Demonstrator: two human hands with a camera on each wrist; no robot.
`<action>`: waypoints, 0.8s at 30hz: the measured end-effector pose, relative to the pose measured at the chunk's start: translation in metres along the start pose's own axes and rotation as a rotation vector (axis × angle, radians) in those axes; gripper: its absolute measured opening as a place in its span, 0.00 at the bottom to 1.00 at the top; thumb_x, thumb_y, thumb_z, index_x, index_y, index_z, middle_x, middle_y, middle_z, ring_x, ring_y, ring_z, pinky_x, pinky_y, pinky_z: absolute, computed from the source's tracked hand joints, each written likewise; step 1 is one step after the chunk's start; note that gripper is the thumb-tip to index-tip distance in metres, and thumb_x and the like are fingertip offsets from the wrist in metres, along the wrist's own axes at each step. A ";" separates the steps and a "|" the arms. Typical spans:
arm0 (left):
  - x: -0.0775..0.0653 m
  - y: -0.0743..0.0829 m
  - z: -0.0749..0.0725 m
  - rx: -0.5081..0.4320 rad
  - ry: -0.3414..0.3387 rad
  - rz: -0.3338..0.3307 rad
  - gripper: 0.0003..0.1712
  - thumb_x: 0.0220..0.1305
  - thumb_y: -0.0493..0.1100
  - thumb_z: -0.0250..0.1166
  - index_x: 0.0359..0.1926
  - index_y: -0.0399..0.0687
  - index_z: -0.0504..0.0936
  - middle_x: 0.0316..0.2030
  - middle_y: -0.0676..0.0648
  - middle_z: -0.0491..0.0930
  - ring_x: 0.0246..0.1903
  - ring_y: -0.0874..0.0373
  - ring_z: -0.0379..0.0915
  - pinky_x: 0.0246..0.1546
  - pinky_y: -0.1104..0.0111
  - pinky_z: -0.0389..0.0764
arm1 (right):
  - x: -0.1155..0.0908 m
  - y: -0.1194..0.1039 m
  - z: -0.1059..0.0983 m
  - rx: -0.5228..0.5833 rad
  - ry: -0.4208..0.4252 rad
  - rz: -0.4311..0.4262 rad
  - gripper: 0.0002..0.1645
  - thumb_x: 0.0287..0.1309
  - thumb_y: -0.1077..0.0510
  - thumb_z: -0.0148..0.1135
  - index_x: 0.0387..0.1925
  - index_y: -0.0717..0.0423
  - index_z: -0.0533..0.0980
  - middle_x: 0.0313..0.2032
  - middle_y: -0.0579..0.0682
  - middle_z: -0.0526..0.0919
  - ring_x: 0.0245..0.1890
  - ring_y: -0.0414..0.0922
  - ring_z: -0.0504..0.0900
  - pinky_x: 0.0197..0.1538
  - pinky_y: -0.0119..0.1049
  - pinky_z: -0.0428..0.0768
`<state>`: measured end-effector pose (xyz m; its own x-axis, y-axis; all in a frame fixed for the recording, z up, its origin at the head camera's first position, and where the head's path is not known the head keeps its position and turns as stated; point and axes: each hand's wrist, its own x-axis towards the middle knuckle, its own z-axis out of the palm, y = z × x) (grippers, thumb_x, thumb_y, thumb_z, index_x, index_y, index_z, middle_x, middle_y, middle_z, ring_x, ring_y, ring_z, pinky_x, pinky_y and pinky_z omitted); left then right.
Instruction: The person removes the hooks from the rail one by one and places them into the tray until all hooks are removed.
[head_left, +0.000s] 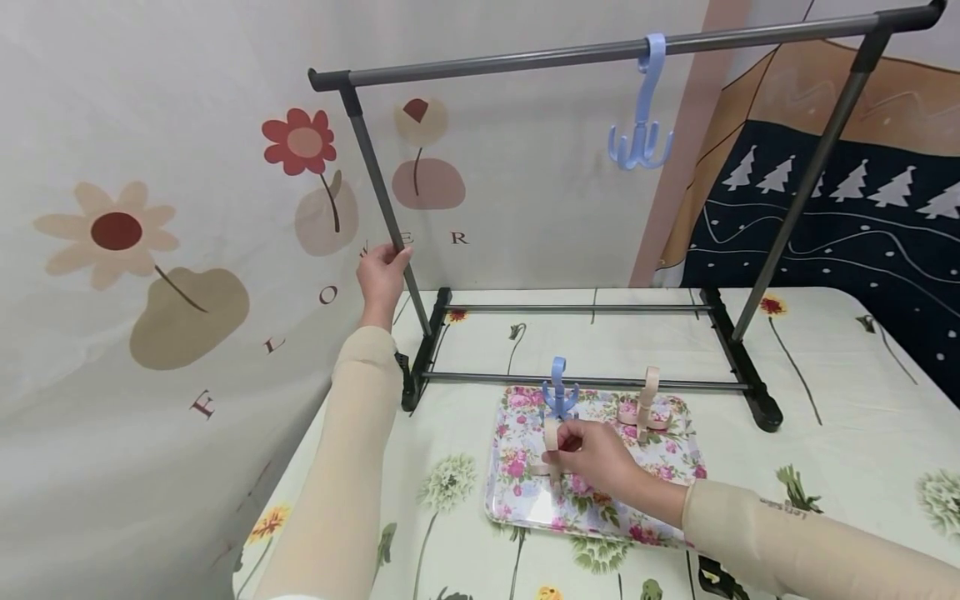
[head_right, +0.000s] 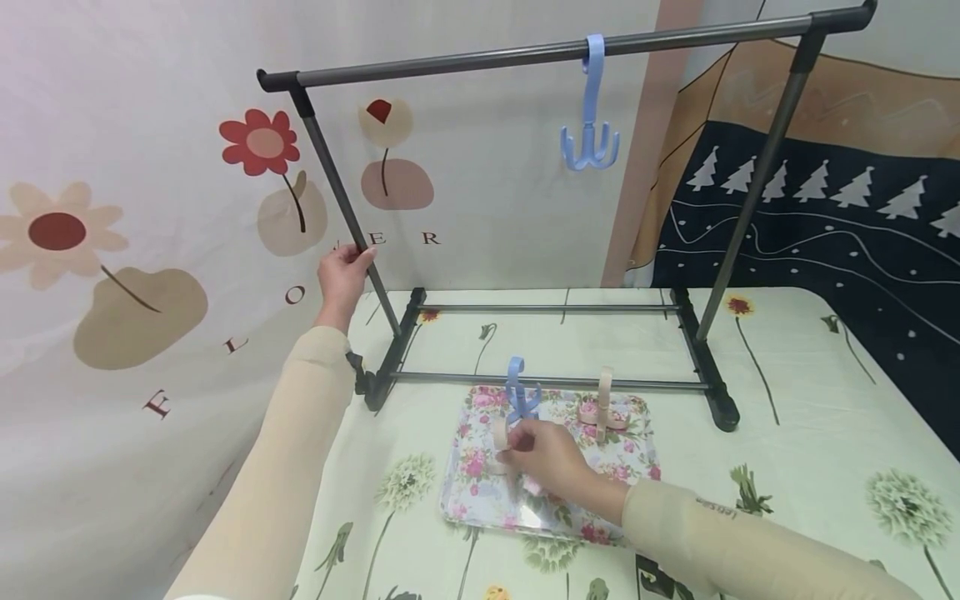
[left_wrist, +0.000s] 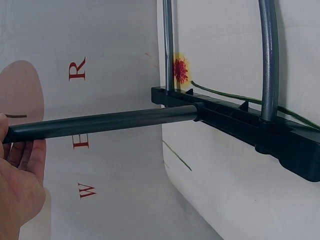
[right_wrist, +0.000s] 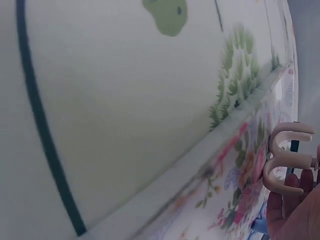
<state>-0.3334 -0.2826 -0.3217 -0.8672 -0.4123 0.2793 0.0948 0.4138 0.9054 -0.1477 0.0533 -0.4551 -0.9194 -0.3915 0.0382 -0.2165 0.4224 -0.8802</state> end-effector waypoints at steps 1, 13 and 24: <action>0.000 0.000 0.000 0.000 0.000 -0.001 0.17 0.70 0.47 0.64 0.52 0.41 0.82 0.48 0.43 0.82 0.52 0.51 0.75 0.58 0.57 0.70 | 0.000 0.001 0.000 -0.004 -0.005 -0.009 0.11 0.56 0.58 0.73 0.27 0.52 0.77 0.26 0.42 0.81 0.27 0.42 0.79 0.26 0.34 0.76; 0.000 -0.002 -0.001 0.013 0.004 -0.002 0.17 0.70 0.48 0.64 0.52 0.41 0.83 0.48 0.43 0.82 0.52 0.51 0.75 0.58 0.56 0.70 | -0.003 -0.001 -0.004 0.009 -0.053 -0.017 0.14 0.53 0.53 0.75 0.37 0.53 0.79 0.35 0.45 0.83 0.38 0.44 0.83 0.34 0.34 0.82; 0.001 -0.001 0.000 0.012 -0.002 -0.007 0.17 0.70 0.48 0.64 0.52 0.42 0.83 0.48 0.43 0.82 0.52 0.50 0.75 0.58 0.56 0.71 | -0.015 -0.018 -0.028 0.019 -0.062 -0.007 0.33 0.51 0.44 0.76 0.53 0.57 0.76 0.51 0.54 0.81 0.54 0.55 0.78 0.54 0.49 0.78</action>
<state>-0.3345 -0.2837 -0.3224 -0.8688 -0.4132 0.2727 0.0832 0.4210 0.9032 -0.1394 0.0747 -0.4262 -0.8955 -0.4447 0.0154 -0.2158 0.4038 -0.8890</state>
